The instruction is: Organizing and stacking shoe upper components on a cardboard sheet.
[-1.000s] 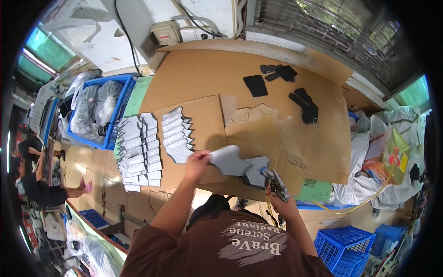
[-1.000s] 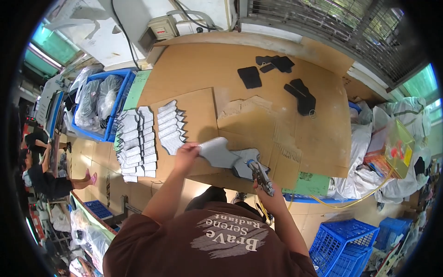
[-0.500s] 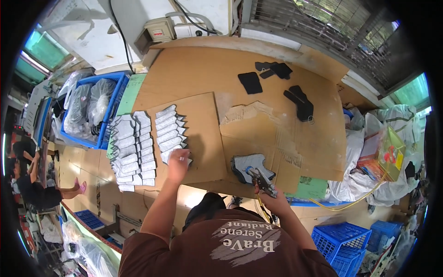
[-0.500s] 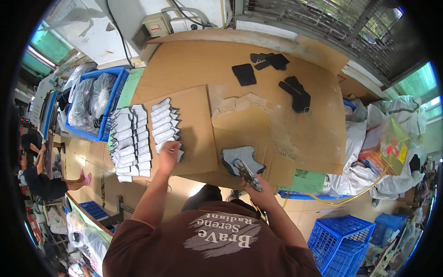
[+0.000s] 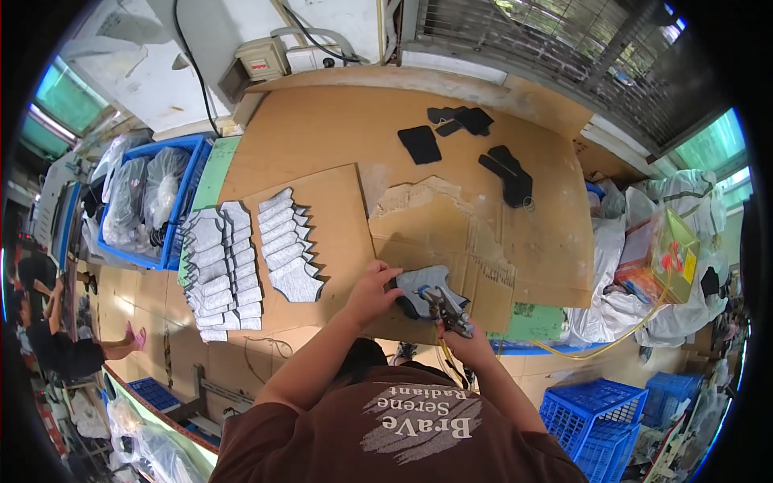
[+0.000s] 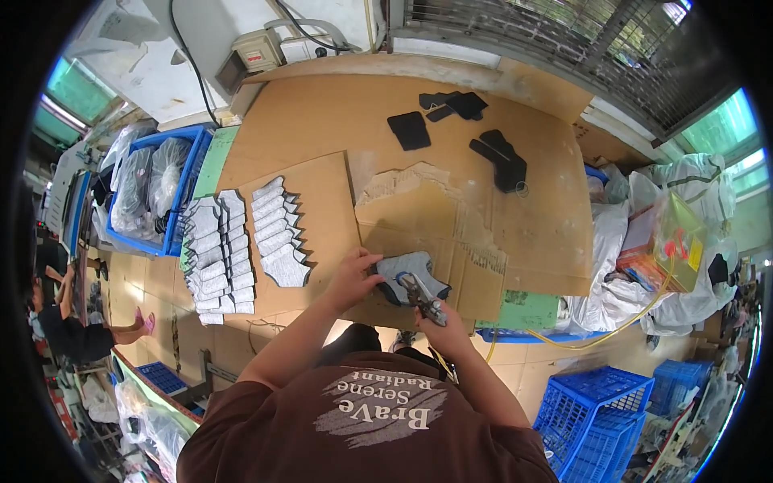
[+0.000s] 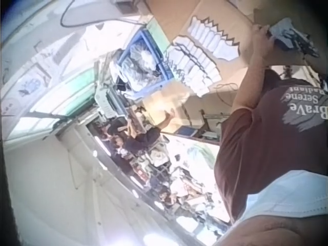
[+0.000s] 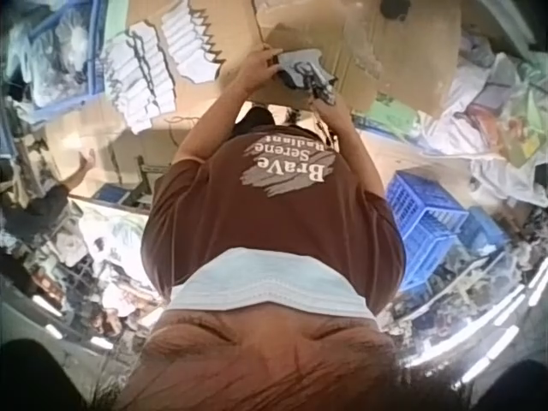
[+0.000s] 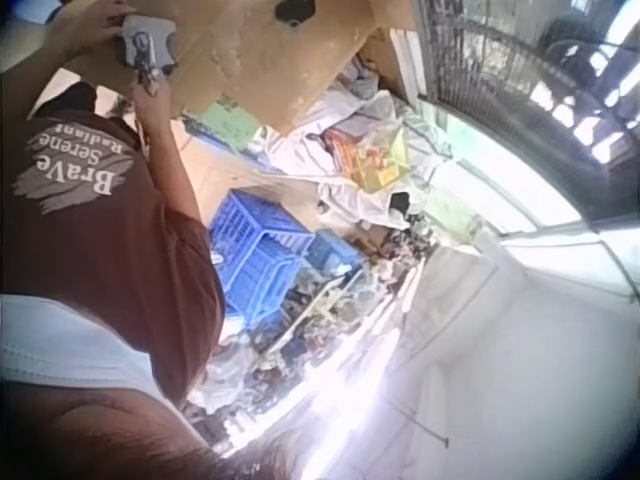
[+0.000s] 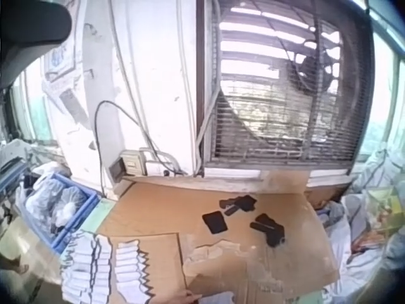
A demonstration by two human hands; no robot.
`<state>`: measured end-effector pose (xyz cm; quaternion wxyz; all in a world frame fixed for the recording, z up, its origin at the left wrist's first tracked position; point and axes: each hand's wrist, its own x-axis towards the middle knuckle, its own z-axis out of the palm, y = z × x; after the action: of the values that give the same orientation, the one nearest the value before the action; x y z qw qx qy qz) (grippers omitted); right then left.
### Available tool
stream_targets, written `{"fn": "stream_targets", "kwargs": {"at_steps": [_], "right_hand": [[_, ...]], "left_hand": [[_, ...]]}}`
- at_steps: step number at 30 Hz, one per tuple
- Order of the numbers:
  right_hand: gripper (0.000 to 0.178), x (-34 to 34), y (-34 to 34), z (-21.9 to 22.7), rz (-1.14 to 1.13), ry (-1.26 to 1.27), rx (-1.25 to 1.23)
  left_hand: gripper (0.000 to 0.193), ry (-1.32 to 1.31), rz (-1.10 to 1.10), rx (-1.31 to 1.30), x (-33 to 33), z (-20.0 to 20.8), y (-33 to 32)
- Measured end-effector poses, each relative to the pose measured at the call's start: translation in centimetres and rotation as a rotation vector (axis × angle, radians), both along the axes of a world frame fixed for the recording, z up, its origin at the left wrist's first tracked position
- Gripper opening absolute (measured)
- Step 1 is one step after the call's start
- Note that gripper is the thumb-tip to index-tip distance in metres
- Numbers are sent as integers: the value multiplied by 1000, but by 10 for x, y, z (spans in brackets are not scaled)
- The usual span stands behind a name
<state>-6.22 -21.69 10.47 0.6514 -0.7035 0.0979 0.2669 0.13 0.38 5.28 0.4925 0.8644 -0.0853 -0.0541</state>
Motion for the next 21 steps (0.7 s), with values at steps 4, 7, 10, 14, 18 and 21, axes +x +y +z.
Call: {"fn": "stream_targets", "kwargs": {"at_steps": [4, 7, 10, 14, 18, 21], "right_hand": [[15, 2, -5, 10, -58, 61, -40], [15, 0, -15, 6, -104, 80, -95], [14, -1, -21, 6, -132, 60, -109], [12, -4, -22, 3, -127, 15, -102], [11, -7, -12, 11, -115, -22, -101], [12, -6, -11, 17, -37, 12, -55]], "left_hand": [[38, -77, 1, -30, 1, -2, -1], [34, -71, 2, -44, 2, 6, -3], [29, -79, 7, -40, 2, 10, -3], [20, -58, 82, -168, -2, -8, 0], [14, 116, 247, -301, -10, -22, 24], [12, 373, 479, -508, -18, -18, 83]]}}
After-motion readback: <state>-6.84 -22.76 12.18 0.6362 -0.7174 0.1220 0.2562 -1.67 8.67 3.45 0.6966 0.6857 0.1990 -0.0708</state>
